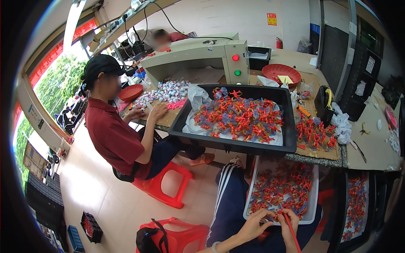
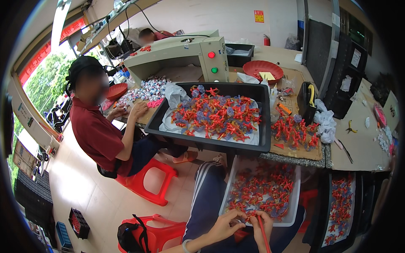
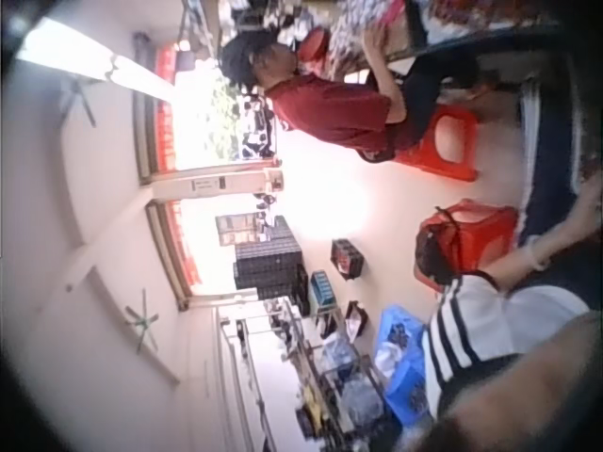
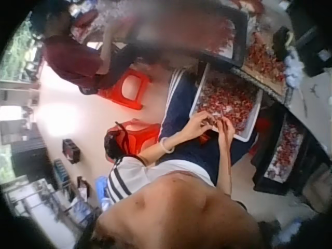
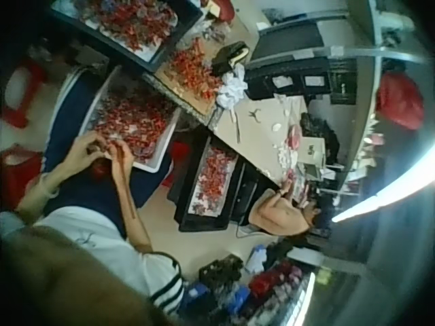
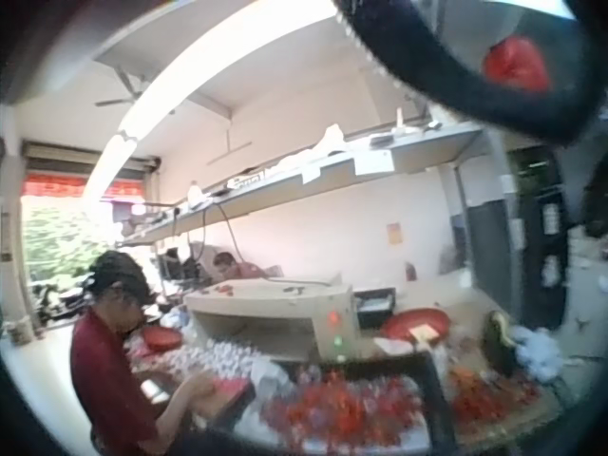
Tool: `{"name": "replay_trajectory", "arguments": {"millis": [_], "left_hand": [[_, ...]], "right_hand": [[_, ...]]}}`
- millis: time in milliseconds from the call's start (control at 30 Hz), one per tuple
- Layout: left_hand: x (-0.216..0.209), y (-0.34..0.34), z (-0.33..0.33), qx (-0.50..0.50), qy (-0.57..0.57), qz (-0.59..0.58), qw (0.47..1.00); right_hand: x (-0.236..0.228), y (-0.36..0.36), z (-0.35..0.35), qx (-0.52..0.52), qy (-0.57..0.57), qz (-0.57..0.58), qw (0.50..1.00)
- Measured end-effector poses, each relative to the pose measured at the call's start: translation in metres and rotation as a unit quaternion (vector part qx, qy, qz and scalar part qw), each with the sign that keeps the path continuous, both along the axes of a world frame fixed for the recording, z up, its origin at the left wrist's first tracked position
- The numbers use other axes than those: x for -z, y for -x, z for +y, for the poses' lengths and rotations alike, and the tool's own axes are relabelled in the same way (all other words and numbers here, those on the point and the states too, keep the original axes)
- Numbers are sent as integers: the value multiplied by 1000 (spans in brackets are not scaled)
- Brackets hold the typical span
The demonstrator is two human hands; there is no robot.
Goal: Apply liquid or paint with a brush to small plastic toy figurines as part of a factory assembly line.
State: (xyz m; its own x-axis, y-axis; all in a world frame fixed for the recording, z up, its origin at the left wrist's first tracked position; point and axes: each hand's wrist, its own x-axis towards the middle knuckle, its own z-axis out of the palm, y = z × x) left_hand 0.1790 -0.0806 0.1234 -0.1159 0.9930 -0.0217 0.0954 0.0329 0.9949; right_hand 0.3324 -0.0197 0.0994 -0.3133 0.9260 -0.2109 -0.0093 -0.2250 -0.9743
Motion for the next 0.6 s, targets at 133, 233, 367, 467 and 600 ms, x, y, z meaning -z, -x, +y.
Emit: {"name": "replay_trajectory", "arguments": {"millis": [133,233,367,467,600], "left_hand": [[-1,1,0,4,3,4,1000],[-1,0,0,0,-2,9,1000],[-2,-1,0,2,-1,9,1000],[-2,-1,0,4,3,1,1000],[-1,-1,0,7,-3,0,1000]], "right_hand": [[3,0,0,3,5,7,1000],[5,-1,0,-1,-2,7,1000],[4,-2,0,1,7,6,1000],[5,-2,-1,1,-1,1,1000],[2,-1,-1,-1,0,7,1000]]}}
